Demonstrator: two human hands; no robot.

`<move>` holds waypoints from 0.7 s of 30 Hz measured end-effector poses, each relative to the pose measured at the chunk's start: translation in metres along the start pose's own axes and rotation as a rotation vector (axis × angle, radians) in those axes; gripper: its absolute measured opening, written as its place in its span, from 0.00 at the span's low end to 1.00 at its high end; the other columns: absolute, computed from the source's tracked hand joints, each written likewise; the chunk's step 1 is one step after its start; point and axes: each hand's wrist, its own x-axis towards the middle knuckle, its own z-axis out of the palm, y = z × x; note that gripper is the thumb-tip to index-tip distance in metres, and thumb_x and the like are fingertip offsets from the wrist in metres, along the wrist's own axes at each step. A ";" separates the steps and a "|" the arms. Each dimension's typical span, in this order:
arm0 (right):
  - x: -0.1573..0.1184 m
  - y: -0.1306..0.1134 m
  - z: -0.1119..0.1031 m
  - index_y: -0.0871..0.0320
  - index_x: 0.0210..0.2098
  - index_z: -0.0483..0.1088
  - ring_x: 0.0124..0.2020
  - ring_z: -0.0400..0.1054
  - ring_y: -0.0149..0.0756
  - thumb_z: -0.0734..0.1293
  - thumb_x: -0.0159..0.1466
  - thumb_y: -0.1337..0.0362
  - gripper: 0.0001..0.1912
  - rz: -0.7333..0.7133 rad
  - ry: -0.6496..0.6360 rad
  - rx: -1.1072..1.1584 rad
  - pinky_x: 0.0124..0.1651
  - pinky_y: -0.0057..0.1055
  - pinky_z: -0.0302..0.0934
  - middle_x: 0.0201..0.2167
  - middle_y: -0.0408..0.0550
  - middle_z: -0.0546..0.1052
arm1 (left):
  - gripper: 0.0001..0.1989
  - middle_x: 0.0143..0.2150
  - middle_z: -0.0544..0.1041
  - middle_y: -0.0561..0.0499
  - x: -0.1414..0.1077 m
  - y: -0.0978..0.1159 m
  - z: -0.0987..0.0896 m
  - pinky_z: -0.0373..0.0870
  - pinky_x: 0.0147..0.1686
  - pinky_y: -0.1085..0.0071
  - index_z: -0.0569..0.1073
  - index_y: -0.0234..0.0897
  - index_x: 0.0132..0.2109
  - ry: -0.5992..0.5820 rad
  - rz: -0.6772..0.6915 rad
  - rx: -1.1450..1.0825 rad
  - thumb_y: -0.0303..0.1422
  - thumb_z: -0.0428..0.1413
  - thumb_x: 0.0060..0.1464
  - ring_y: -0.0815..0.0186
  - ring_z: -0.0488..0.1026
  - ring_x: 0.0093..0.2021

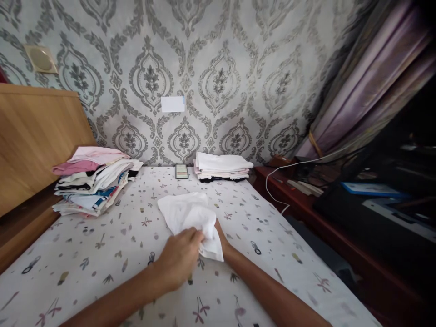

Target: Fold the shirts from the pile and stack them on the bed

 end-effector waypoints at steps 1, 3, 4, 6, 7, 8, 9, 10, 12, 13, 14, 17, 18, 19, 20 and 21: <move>0.002 -0.002 -0.003 0.62 0.28 0.74 0.30 0.68 0.37 0.62 0.66 0.57 0.17 -0.003 -0.013 0.024 0.35 0.33 0.69 0.26 0.46 0.75 | 0.12 0.41 0.77 0.42 -0.002 -0.004 -0.014 0.71 0.33 0.59 0.72 0.41 0.44 0.036 -0.026 -0.138 0.28 0.46 0.58 0.55 0.74 0.37; 0.009 -0.007 -0.012 0.61 0.30 0.74 0.32 0.69 0.38 0.63 0.64 0.57 0.14 -0.018 -0.006 0.071 0.36 0.33 0.69 0.28 0.47 0.76 | 0.12 0.33 0.76 0.48 -0.007 -0.013 -0.044 0.66 0.27 0.66 0.72 0.40 0.42 0.096 -0.083 -0.384 0.34 0.44 0.63 0.62 0.70 0.28; 0.013 -0.010 -0.018 0.60 0.32 0.74 0.33 0.69 0.39 0.64 0.63 0.57 0.13 -0.034 0.014 0.093 0.38 0.34 0.69 0.30 0.47 0.77 | 0.14 0.32 0.75 0.50 -0.009 -0.019 -0.058 0.63 0.24 0.69 0.73 0.40 0.43 0.126 -0.113 -0.469 0.38 0.45 0.64 0.64 0.68 0.26; 0.021 -0.017 -0.031 0.58 0.32 0.73 0.35 0.69 0.39 0.66 0.60 0.57 0.11 -0.076 0.078 0.138 0.39 0.35 0.68 0.32 0.47 0.77 | 0.16 0.31 0.74 0.51 -0.012 -0.034 -0.083 0.60 0.22 0.72 0.74 0.40 0.47 0.222 -0.179 -0.558 0.43 0.48 0.62 0.66 0.67 0.25; 0.025 -0.021 -0.038 0.58 0.32 0.73 0.35 0.69 0.38 0.66 0.60 0.56 0.11 -0.095 0.115 0.164 0.39 0.35 0.67 0.32 0.46 0.77 | 0.17 0.32 0.75 0.52 -0.013 -0.041 -0.094 0.60 0.23 0.73 0.74 0.40 0.48 0.290 -0.204 -0.586 0.44 0.51 0.60 0.65 0.68 0.26; 0.028 -0.025 -0.045 0.57 0.32 0.73 0.34 0.69 0.38 0.66 0.60 0.54 0.12 -0.108 0.149 0.189 0.40 0.34 0.67 0.31 0.46 0.77 | 0.18 0.33 0.76 0.51 -0.013 -0.048 -0.103 0.61 0.24 0.73 0.75 0.39 0.48 0.361 -0.220 -0.618 0.45 0.54 0.58 0.65 0.69 0.28; 0.031 -0.030 -0.051 0.57 0.32 0.73 0.34 0.69 0.37 0.66 0.61 0.53 0.13 -0.112 0.181 0.215 0.40 0.34 0.66 0.30 0.45 0.76 | 0.19 0.34 0.76 0.51 -0.013 -0.055 -0.111 0.63 0.26 0.73 0.75 0.39 0.48 0.426 -0.229 -0.663 0.46 0.57 0.55 0.64 0.71 0.30; 0.032 -0.035 -0.058 0.56 0.31 0.73 0.33 0.68 0.37 0.66 0.61 0.52 0.14 -0.111 0.207 0.245 0.40 0.34 0.66 0.30 0.44 0.76 | 0.20 0.34 0.77 0.51 -0.013 -0.060 -0.117 0.65 0.28 0.73 0.75 0.38 0.46 0.476 -0.237 -0.721 0.47 0.60 0.52 0.63 0.72 0.31; 0.033 -0.045 -0.068 0.56 0.30 0.73 0.33 0.67 0.35 0.67 0.61 0.51 0.14 -0.111 0.228 0.300 0.40 0.33 0.65 0.29 0.43 0.74 | 0.22 0.32 0.76 0.51 -0.012 -0.066 -0.125 0.67 0.29 0.73 0.76 0.37 0.43 0.531 -0.253 -0.854 0.47 0.65 0.45 0.62 0.72 0.32; 0.033 -0.050 -0.072 0.55 0.29 0.72 0.32 0.67 0.34 0.68 0.60 0.51 0.14 -0.110 0.230 0.322 0.40 0.32 0.64 0.28 0.42 0.73 | 0.22 0.31 0.75 0.52 -0.012 -0.068 -0.128 0.67 0.29 0.73 0.75 0.36 0.40 0.543 -0.263 -0.910 0.47 0.67 0.42 0.63 0.72 0.31; 0.033 -0.055 -0.076 0.55 0.28 0.71 0.30 0.65 0.33 0.69 0.60 0.51 0.14 -0.110 0.229 0.340 0.38 0.31 0.64 0.27 0.41 0.72 | 0.22 0.29 0.74 0.53 -0.011 -0.069 -0.130 0.67 0.27 0.74 0.75 0.36 0.38 0.552 -0.271 -0.949 0.46 0.68 0.40 0.64 0.71 0.29; 0.035 -0.068 -0.083 0.55 0.25 0.68 0.24 0.58 0.29 0.71 0.58 0.50 0.16 -0.095 0.220 0.378 0.30 0.26 0.57 0.22 0.38 0.66 | 0.18 0.23 0.67 0.58 -0.009 -0.073 -0.134 0.61 0.22 0.78 0.72 0.37 0.31 0.607 -0.240 -0.956 0.43 0.69 0.40 0.71 0.64 0.23; 0.036 -0.073 -0.084 0.55 0.25 0.67 0.23 0.56 0.28 0.72 0.56 0.50 0.17 -0.081 0.215 0.387 0.27 0.25 0.55 0.21 0.37 0.65 | 0.17 0.23 0.66 0.58 -0.007 -0.075 -0.135 0.60 0.21 0.79 0.71 0.37 0.29 0.622 -0.224 -0.950 0.42 0.69 0.42 0.73 0.63 0.22; 0.037 -0.078 -0.085 0.55 0.24 0.66 0.22 0.55 0.28 0.73 0.55 0.49 0.18 -0.062 0.203 0.393 0.25 0.25 0.53 0.20 0.37 0.64 | 0.17 0.23 0.66 0.58 -0.006 -0.076 -0.137 0.61 0.22 0.79 0.70 0.37 0.28 0.632 -0.212 -0.955 0.41 0.68 0.43 0.73 0.63 0.23; 0.037 -0.084 -0.086 0.55 0.24 0.65 0.21 0.55 0.28 0.74 0.54 0.48 0.19 -0.040 0.186 0.396 0.24 0.25 0.52 0.19 0.37 0.64 | 0.17 0.24 0.66 0.58 -0.005 -0.078 -0.139 0.62 0.23 0.79 0.70 0.37 0.28 0.634 -0.205 -0.976 0.41 0.68 0.43 0.73 0.63 0.23; 0.037 -0.090 -0.087 0.55 0.24 0.65 0.21 0.56 0.28 0.74 0.53 0.48 0.20 -0.019 0.164 0.394 0.24 0.25 0.52 0.19 0.37 0.65 | 0.16 0.25 0.67 0.57 -0.003 -0.079 -0.141 0.64 0.24 0.79 0.70 0.37 0.28 0.634 -0.203 -1.008 0.40 0.68 0.43 0.73 0.65 0.24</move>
